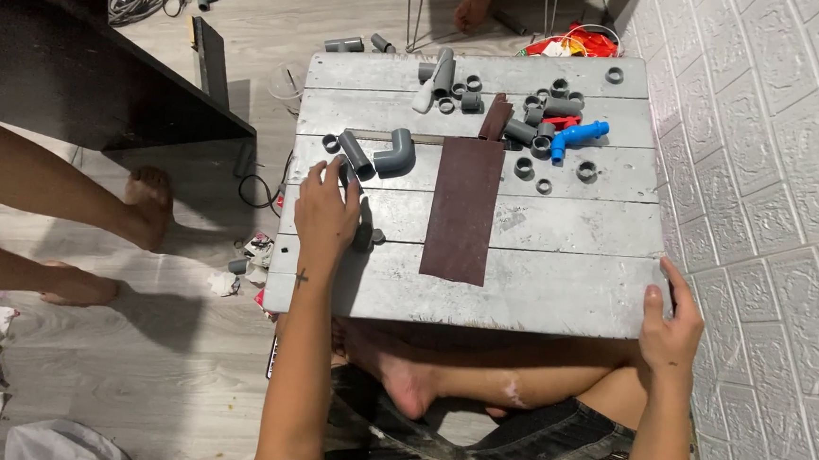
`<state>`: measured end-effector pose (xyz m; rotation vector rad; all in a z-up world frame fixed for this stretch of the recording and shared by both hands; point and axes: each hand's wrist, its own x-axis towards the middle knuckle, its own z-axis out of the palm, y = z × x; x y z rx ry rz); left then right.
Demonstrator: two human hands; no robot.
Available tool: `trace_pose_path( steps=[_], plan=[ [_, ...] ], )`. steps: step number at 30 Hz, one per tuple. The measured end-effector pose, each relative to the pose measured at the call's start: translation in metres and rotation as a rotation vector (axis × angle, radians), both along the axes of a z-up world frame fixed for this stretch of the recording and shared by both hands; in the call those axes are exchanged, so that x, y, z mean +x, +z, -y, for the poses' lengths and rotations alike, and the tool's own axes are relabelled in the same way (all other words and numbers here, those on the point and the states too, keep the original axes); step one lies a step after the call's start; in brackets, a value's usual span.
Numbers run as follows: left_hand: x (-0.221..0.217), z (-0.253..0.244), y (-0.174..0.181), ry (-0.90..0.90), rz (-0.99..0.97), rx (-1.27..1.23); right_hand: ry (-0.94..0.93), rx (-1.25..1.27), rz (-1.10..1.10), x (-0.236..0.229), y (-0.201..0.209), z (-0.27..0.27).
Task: Sanding and scraping the edges of various PVC pipe fittings manually using sandpaper and a metal blade.
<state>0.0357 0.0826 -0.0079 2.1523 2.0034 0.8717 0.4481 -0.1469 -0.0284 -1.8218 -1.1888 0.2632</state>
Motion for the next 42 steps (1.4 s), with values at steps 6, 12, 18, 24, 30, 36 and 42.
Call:
trace_pose_path(
  steps=[6, 12, 18, 24, 30, 36, 42],
  plan=[
    [-0.009, -0.012, -0.001, -0.012, -0.090, -0.026, -0.019, 0.005, -0.030, -0.007, 0.005, -0.001],
    [-0.004, -0.033, 0.001, -0.025, -0.158, -0.034, -0.011, 0.012, -0.045, -0.003, -0.001, 0.000],
    [0.011, -0.053, -0.024, -0.019, -0.197, 0.102, 0.065, 0.037, 0.001, 0.000, -0.009, 0.001],
    [0.029, -0.053, -0.011, -0.045, -0.177, 0.051, 0.023, 0.034, 0.031, -0.005, -0.003, 0.002],
    [0.027, -0.059, -0.001, -0.059, -0.121, -0.093, 0.018, 0.055, 0.091, -0.006, 0.000, 0.000],
    [0.017, -0.030, 0.026, -0.016, -0.141, 0.229, -0.030, 0.060, 0.500, -0.016, 0.009, -0.008],
    [0.041, 0.047, 0.013, -0.340, 0.002, 0.150, 0.105, 0.099, 0.520, -0.078, 0.046, -0.093]
  ],
)
